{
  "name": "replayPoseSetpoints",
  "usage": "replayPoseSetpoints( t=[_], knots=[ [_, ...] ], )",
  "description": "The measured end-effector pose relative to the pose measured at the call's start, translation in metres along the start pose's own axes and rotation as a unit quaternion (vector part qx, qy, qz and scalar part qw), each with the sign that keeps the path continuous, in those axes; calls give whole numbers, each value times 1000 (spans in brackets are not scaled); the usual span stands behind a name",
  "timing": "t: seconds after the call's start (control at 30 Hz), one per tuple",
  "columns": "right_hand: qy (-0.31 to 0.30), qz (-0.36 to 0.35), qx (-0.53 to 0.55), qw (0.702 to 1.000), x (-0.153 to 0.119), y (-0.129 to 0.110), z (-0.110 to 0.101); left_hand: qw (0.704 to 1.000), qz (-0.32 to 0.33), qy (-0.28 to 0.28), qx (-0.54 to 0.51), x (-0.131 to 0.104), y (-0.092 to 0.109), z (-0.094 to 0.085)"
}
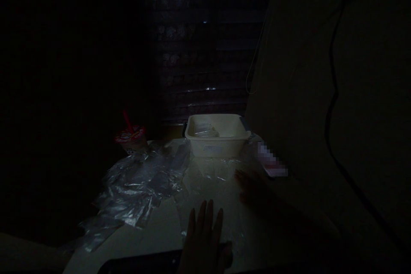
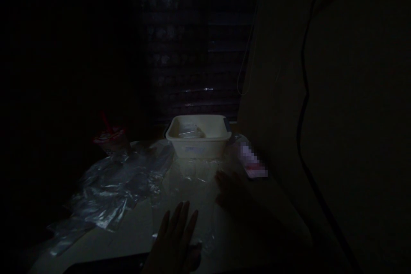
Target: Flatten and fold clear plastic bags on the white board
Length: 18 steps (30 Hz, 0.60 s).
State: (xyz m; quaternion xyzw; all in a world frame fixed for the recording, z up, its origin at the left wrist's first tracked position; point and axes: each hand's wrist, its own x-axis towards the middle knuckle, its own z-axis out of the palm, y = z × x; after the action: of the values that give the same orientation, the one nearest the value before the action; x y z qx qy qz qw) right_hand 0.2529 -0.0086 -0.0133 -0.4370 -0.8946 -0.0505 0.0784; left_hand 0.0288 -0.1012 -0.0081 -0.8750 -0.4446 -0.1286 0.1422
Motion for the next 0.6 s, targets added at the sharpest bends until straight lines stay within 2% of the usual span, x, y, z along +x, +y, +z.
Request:
replayPoseSetpoints(
  t=[0.1, 0.23, 0.3, 0.37, 0.5, 0.6],
  knots=[
    [12, 15, -4, 1000, 5, -1, -3, 1000, 7, 7, 13, -1, 2, 0],
    [-19, -105, 44, 993, 7, -26, -17, 999, 19, 31, 22, -1, 6, 1],
    [-36, -133, 60, 989, 12, -32, -20, 999, 24, 33, 19, -2, 7, 2],
    [-34, -117, 56, 991, 20, -28, -19, 999, 29, 24, 15, -2, 7, 2],
    [-1, -52, 27, 998, 39, -2, -13, 1000, 11, 9, -4, -4, 7, 5],
    [21, -47, 23, 998, 42, 3, -17, 1000, -1, 1, -17, -5, 7, 7]
  ],
)
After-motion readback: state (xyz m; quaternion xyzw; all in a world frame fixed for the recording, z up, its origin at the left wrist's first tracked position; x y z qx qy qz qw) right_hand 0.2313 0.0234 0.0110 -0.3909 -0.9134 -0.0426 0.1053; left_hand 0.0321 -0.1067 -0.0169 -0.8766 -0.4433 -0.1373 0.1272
